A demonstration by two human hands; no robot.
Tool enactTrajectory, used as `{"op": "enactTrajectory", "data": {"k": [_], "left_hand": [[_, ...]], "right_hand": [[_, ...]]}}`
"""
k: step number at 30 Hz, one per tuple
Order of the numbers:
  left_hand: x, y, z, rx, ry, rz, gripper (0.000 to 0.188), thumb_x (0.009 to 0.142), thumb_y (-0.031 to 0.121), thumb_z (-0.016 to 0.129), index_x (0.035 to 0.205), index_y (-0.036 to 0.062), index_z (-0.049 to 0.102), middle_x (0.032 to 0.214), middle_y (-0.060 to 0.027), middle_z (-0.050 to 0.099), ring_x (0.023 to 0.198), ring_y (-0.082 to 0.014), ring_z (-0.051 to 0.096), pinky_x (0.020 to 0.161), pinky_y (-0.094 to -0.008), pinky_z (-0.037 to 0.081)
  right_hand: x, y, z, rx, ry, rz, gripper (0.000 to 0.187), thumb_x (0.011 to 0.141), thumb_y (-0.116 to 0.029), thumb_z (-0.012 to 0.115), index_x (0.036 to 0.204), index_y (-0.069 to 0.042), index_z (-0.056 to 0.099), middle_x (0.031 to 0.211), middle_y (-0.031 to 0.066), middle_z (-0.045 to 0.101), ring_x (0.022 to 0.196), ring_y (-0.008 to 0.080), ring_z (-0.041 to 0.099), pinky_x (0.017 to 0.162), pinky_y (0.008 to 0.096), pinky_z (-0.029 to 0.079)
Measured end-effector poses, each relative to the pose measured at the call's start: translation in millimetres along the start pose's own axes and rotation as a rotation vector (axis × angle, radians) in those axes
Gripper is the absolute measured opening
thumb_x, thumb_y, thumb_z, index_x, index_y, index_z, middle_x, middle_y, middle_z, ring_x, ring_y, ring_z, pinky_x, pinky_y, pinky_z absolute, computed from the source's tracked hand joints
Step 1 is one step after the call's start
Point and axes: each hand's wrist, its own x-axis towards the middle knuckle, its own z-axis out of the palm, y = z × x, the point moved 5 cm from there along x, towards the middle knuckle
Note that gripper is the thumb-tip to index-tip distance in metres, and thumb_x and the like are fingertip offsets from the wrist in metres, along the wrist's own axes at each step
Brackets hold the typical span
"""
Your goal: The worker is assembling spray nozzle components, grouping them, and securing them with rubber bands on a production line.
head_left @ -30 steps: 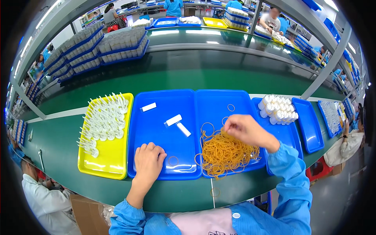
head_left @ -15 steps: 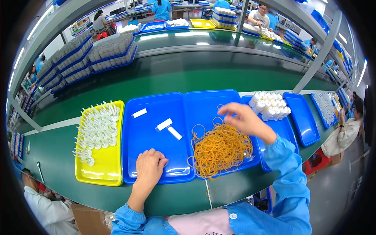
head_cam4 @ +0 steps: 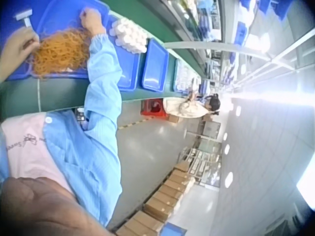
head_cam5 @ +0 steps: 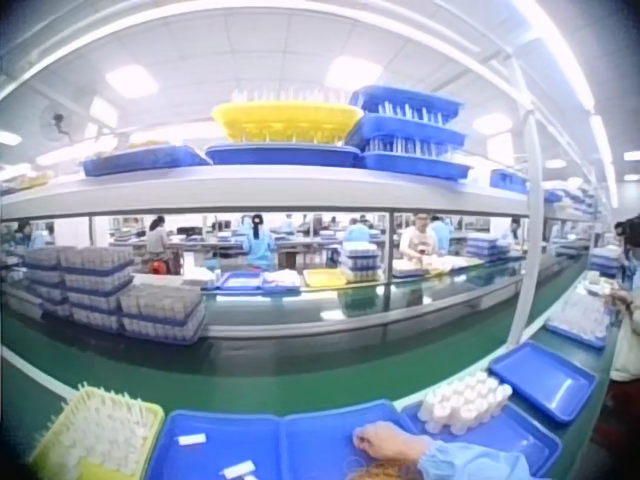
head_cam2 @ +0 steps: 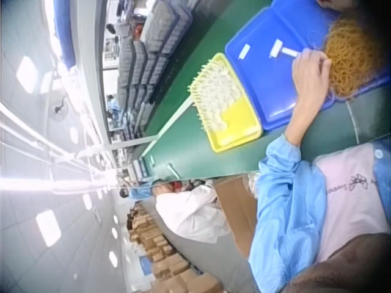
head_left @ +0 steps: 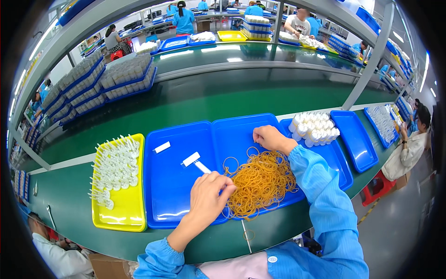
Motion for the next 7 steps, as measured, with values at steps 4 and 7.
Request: {"op": "enactTrajectory", "data": {"k": [4,7], "left_hand": [[35.4,7.3,24.8,-0.054,-0.015,0.117,0.011,0.082,0.016,0.069,0.088,0.0076,0.068,0.078,-0.0068,0.061,0.075,-0.0266,0.058,0.067,-0.0395,0.045],[73.6,3.1,52.3,-0.019,-0.157,0.142,0.015,0.084,0.019,0.067,0.094,0.0084,0.069,0.083,-0.0069,0.063,0.076,-0.0279,0.059,0.069,-0.0403,0.046]], "right_hand": [[-37.9,-20.1,-34.2,0.074,0.021,-0.002,0.007,0.078,-0.005,0.062,0.085,-0.004,0.065,0.079,0.0137,0.067,0.075,0.0295,0.066,0.068,0.0395,0.052],[-63.1,-46.4,-62.7,0.145,-0.070,0.018,0.011,0.079,-0.006,0.063,0.090,-0.005,0.066,0.080,0.0158,0.067,0.078,0.0260,0.068,0.070,0.0404,0.052]]}}
